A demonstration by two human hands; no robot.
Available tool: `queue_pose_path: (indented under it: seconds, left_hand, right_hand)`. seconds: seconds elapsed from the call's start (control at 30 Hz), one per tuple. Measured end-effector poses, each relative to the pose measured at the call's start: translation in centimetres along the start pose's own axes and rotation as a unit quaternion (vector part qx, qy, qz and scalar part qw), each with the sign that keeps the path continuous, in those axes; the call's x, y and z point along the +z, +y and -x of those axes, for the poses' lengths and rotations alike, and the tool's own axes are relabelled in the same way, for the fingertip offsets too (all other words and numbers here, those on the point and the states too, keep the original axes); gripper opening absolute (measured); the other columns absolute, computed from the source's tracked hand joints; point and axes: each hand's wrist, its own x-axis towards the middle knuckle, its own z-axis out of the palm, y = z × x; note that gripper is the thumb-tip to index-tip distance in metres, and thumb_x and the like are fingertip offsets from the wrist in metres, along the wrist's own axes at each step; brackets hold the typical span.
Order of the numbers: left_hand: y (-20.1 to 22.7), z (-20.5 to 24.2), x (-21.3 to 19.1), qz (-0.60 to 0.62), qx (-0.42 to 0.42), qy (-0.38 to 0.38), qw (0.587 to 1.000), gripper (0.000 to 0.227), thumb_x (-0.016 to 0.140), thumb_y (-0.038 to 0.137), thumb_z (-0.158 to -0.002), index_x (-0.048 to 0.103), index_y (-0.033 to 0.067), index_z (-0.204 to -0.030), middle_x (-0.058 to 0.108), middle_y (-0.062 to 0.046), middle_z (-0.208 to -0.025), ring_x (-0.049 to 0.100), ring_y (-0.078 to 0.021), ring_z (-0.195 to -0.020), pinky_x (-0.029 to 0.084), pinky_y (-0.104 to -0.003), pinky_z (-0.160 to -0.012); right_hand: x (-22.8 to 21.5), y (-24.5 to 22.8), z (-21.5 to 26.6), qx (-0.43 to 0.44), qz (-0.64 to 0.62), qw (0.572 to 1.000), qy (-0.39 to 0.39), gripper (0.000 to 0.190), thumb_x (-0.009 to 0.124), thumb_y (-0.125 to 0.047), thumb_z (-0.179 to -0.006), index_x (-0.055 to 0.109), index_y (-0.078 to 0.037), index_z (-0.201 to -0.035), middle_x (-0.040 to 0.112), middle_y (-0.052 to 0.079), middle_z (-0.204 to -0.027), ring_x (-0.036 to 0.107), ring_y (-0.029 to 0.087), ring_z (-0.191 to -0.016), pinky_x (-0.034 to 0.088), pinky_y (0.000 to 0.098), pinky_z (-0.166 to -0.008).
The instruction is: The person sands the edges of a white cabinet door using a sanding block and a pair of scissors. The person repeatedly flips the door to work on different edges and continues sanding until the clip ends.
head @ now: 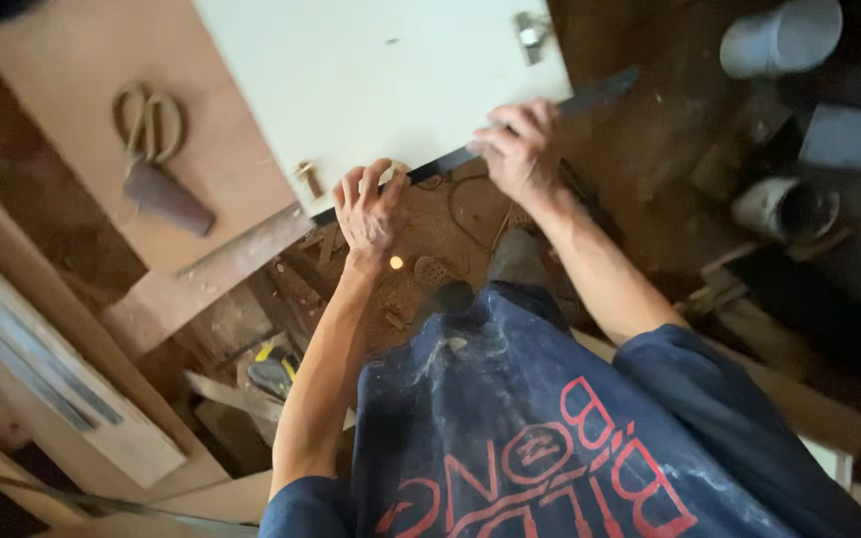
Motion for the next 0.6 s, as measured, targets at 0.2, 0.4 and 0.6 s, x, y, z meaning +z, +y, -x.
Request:
queue_pose_path:
  seconds: [0.2,0.4,0.6]
  left_hand:
    - [7.3,-6.6,3.1,0.066,0.057,-0.017,0.996,0.031,0.081,0.023,-0.089,0.072,0.0234,-0.118,0.060,0.004,-0.131,0.054,-0.0236,-0.121,0.042,-0.043,-0.103]
    - [13.8,-11.6,6.0,0.118,0.056,-0.046,0.990,0.039,0.084,0.031,-0.089,0.072,0.0180,-0.124,0.061,0.001,-0.138,0.054,-0.0253,-0.131,0.046,-0.046,-0.108]
    - [13.3,-16.0,6.9,0.072,0.146,-0.126,0.978,0.071,0.080,0.058,-0.093,0.058,0.0140,-0.144,0.049,-0.014,-0.153,0.045,-0.0342,-0.143,0.038,-0.052,-0.119]
  right_hand:
    - [-4.8,10.5,1.2,0.037,0.038,0.997,0.053,0.025,0.098,-0.038,-0.088,0.080,-0.021,-0.085,0.069,0.000,-0.111,0.053,0.023,-0.108,0.041,0.0429,-0.100]
    - [-8.0,14.8,3.0,0.330,-0.231,0.882,0.245,0.030,0.085,-0.025,-0.093,0.067,-0.009,-0.110,0.061,0.009,-0.108,0.059,0.023,-0.105,0.054,0.0420,-0.089]
    - [-4.0,9.2,3.6,0.535,-0.531,0.647,0.118,0.015,0.077,-0.015,-0.095,0.067,-0.004,-0.096,0.073,0.006,-0.094,0.070,0.016,-0.089,0.057,0.0284,-0.083]
